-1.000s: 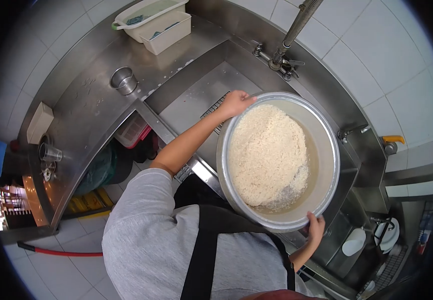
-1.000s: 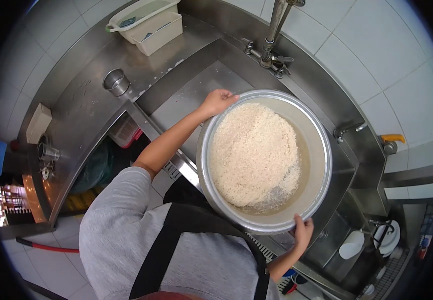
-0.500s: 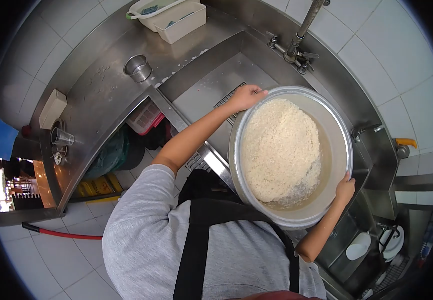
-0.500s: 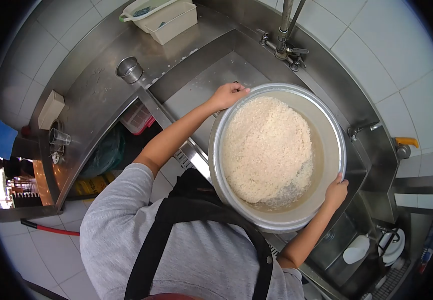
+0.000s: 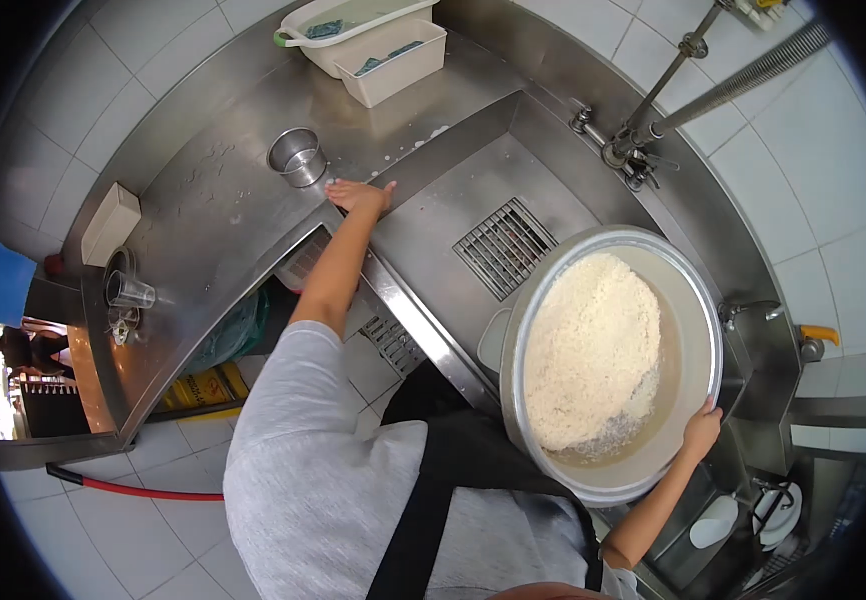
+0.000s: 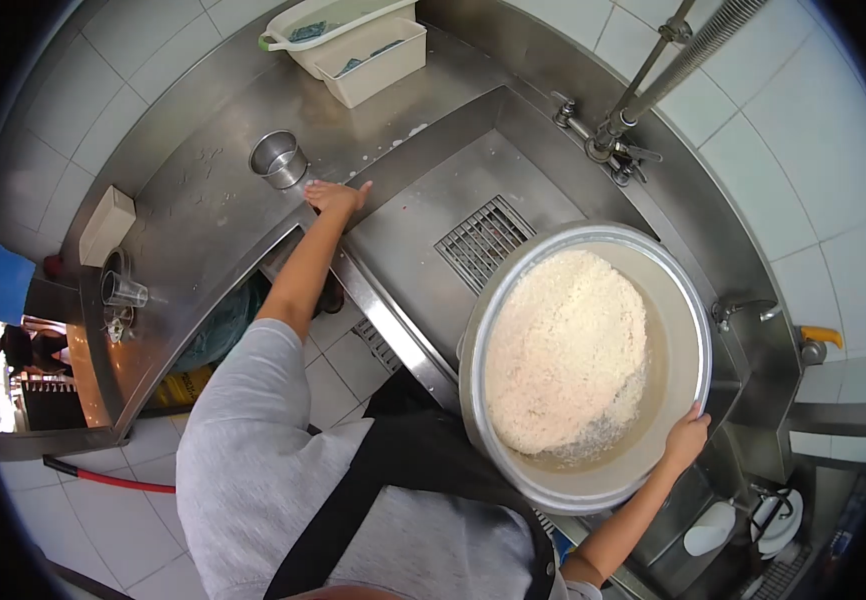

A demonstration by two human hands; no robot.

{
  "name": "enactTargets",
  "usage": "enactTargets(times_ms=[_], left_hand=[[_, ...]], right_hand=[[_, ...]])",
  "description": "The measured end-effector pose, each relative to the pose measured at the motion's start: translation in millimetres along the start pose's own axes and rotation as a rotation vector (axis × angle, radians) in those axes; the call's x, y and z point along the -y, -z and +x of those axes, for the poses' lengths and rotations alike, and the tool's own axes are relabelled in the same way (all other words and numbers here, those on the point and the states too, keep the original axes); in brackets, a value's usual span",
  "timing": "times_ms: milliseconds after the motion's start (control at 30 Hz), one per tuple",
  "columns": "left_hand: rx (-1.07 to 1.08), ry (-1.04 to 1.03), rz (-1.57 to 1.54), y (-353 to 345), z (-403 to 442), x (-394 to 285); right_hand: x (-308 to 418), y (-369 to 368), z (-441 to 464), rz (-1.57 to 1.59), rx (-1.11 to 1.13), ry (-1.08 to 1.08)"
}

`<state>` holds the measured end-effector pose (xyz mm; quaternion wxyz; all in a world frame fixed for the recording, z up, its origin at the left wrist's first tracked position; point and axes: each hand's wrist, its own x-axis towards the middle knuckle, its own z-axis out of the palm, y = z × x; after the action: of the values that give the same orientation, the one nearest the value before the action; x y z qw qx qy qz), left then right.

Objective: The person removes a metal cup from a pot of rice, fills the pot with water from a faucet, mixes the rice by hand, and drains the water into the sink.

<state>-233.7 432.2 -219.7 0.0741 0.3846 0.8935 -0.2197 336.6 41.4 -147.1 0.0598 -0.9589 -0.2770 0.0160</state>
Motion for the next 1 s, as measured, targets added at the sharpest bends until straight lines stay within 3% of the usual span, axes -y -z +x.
enactTargets(times_ms=[100,167,233,300,333,400,533,600,633,700,733,800,833,900,1000], left_hand=[[-0.189,0.073,-0.282,-15,2,-20],[-0.418,-0.172,-0.312,-36,8,-53],[-0.445,-0.634,-0.274,-35,-2,-88],[-0.461,-1.002,-0.459,-69,11,-161],[-0.452,-1.022,-0.464,-60,-7,-177],[0.08,-1.095,-0.373,-37,-45,-208],[0.248,-1.208,-0.362,-24,-118,-250],[0.054,-1.435,-0.104,-47,-134,-269],[0.058,-1.464,-0.095,-86,-132,-282],[-0.912,-1.596,-0.511,-173,-117,-306],[-0.907,-1.609,-0.508,-162,-128,-291],[-0.283,-1.555,-0.306,-129,-143,-261],[-0.279,-1.552,-0.299,-104,-150,-251],[0.613,-1.216,-0.058,-62,-158,-240],[0.639,-1.244,0.152,-61,-150,-216]], right_hand=[[2,-2,0,-0.01,-0.012,-0.004],[2,-2,1,-0.022,-0.013,-0.017],[1,-2,1,-0.027,-0.004,-0.009],[4,0,-1,-0.033,-0.009,-0.021],[6,2,-2,-0.032,-0.009,-0.025],[6,2,-3,-0.026,-0.031,-0.028],[12,7,-7,-0.012,-0.045,-0.032],[12,8,-7,-0.024,-0.037,-0.08],[13,8,-8,-0.02,-0.041,-0.076],[14,10,-7,-0.016,-0.044,-0.081],[14,11,-7,-0.019,-0.034,-0.076],[13,11,-6,-0.02,-0.013,-0.068],[13,11,-6,-0.006,-0.018,-0.066],[9,8,-7,0.008,-0.008,-0.054],[7,6,-4,0.014,-0.005,-0.033]])
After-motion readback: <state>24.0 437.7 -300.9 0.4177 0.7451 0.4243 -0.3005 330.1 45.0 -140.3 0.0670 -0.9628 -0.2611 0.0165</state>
